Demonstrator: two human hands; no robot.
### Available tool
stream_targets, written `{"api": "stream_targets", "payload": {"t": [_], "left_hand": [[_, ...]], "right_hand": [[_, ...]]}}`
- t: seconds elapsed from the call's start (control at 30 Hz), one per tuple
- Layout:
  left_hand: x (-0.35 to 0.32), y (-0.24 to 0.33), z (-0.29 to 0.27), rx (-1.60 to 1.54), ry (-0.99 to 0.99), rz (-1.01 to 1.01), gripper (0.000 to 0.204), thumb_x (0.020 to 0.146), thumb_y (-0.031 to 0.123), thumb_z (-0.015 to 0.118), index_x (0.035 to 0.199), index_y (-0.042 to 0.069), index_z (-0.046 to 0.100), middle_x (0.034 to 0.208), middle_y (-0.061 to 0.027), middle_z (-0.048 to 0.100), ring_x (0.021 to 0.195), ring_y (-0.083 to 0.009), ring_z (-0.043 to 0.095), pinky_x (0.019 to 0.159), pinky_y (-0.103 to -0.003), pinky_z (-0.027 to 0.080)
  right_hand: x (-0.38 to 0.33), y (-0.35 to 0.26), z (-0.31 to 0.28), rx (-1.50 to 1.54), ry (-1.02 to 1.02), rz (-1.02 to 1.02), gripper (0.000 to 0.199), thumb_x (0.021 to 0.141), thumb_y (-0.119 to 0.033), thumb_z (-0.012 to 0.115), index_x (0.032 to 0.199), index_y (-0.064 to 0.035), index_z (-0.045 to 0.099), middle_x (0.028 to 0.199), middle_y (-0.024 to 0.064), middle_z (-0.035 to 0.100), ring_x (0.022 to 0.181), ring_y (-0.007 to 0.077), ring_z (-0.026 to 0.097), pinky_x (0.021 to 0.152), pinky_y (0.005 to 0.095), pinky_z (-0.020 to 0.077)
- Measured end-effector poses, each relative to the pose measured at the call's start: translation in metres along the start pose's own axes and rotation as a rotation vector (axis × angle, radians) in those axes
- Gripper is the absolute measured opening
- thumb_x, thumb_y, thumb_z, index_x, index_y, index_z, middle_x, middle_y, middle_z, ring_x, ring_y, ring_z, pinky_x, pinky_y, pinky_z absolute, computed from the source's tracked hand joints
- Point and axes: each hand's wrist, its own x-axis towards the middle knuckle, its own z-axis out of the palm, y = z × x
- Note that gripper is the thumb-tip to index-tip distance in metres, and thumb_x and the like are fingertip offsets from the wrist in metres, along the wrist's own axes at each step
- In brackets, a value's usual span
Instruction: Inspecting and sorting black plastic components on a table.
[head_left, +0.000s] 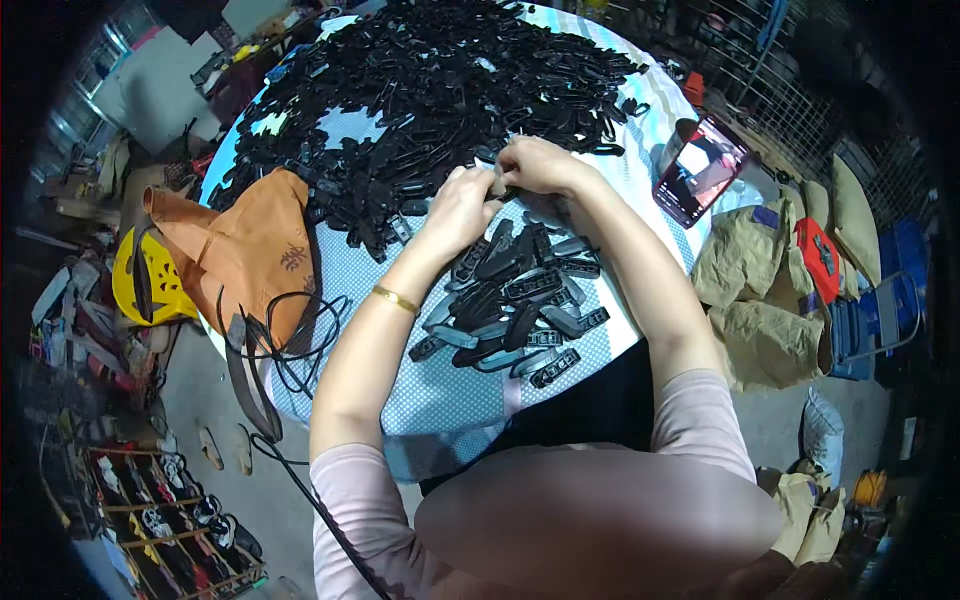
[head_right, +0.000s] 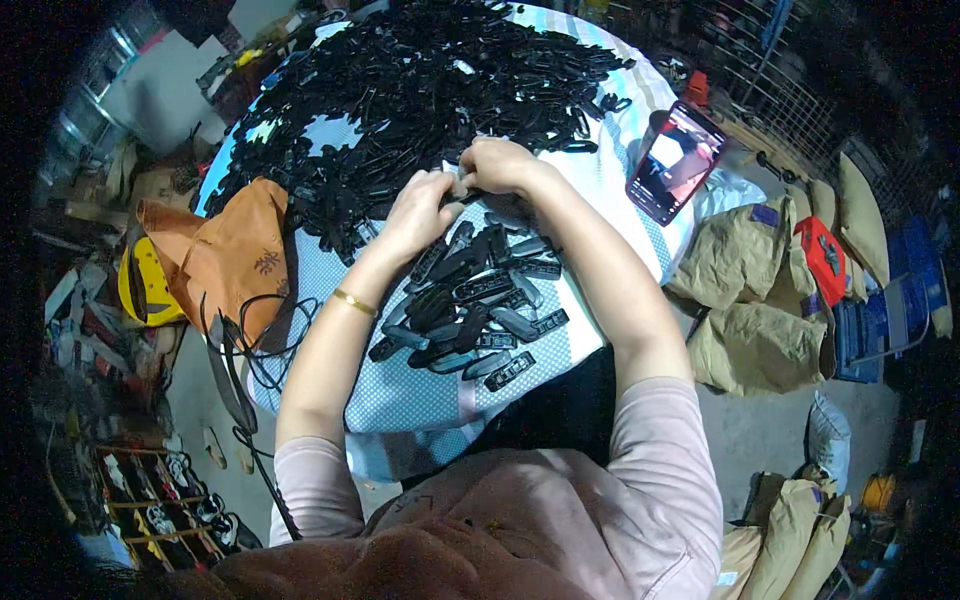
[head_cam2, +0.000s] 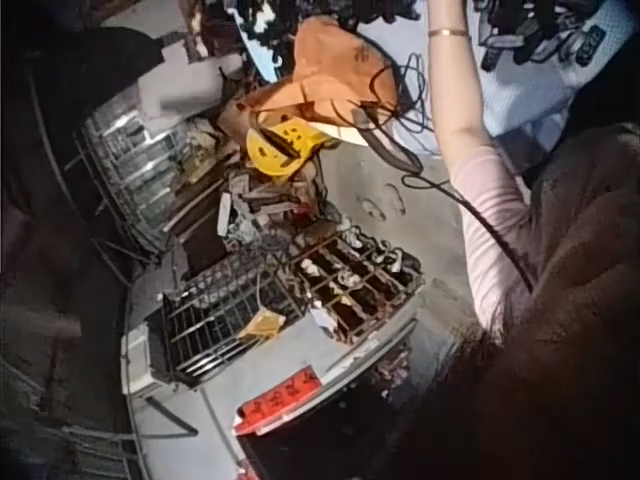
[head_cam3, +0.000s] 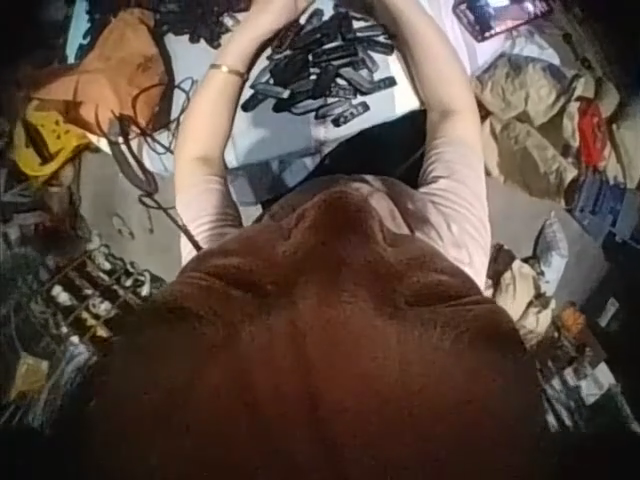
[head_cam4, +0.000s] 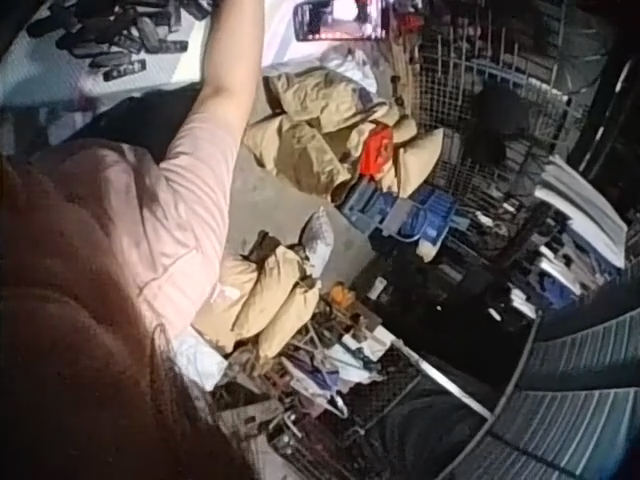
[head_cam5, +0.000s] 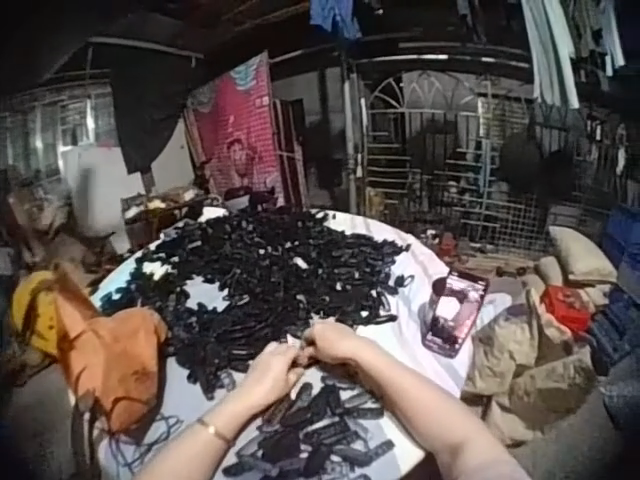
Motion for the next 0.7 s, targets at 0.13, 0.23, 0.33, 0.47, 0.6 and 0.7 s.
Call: {"api": "stream_targets", "payload": {"t": [0.13,0.23,0.33,0.47,0.6,0.7], "left_hand": [[-0.007,-0.003,-0.004,-0.057,0.013,-0.006,0.016,0.068,0.003,0.061,0.084,0.002,0.058,0.082,-0.0135,0.058,0.08,-0.03,0.056,0.072,-0.037,0.045],[-0.009,-0.001,-0.015,-0.154,0.01,-0.081,0.018,0.069,-0.001,0.057,0.087,0.0,0.059,0.085,-0.0136,0.058,0.079,-0.0276,0.058,0.069,-0.033,0.047],[-0.01,-0.001,-0.025,-0.108,0.016,-0.146,0.017,0.069,0.0,0.057,0.086,0.001,0.06,0.084,-0.0119,0.056,0.075,-0.0234,0.057,0.068,-0.03,0.046],[-0.009,-0.006,-0.041,-0.123,-0.024,-0.315,0.023,0.07,0.003,0.058,0.092,0.001,0.063,0.083,-0.008,0.056,0.071,-0.0159,0.055,0.065,-0.026,0.045],[-0.005,-0.005,-0.044,-0.813,0.145,-0.579,0.018,0.078,0.003,0.057,0.094,-0.002,0.062,0.078,-0.0021,0.06,0.062,-0.0076,0.052,0.058,-0.021,0.043],[-0.006,-0.011,-0.041,-1.203,0.221,-0.714,0.025,0.077,0.003,0.06,0.102,-0.002,0.059,0.08,-0.0016,0.06,0.065,-0.0067,0.053,0.059,-0.017,0.042]], "right_hand": [[-0.005,-0.01,-0.012,0.166,-0.162,0.143,0.031,0.066,-0.026,0.07,0.085,-0.0014,0.065,0.08,0.0177,0.064,0.077,0.0302,0.062,0.07,0.0375,0.0472],[-0.011,-0.01,-0.009,0.232,-0.156,0.137,0.03,0.066,-0.024,0.069,0.083,0.0001,0.064,0.079,0.0176,0.064,0.074,0.0298,0.062,0.068,0.0371,0.047],[-0.016,-0.014,-0.007,0.221,-0.016,0.148,0.022,0.07,-0.02,0.062,0.079,0.0007,0.062,0.078,0.0193,0.063,0.074,0.0327,0.061,0.067,0.0389,0.0472],[-0.022,-0.032,-0.005,0.207,0.367,0.042,0.015,0.072,-0.012,0.057,0.082,-0.0011,0.06,0.077,0.0184,0.061,0.074,0.034,0.06,0.067,0.0398,0.0478],[-0.02,-0.063,0.005,0.158,0.607,-0.208,0.02,0.076,-0.009,0.058,0.096,-0.0021,0.058,0.083,0.0149,0.058,0.074,0.0335,0.059,0.066,0.04,0.0485],[-0.021,-0.073,0.002,0.207,0.603,-0.179,0.019,0.078,-0.009,0.059,0.095,-0.0009,0.058,0.082,0.0142,0.057,0.073,0.0326,0.058,0.064,0.0375,0.0482]]}}
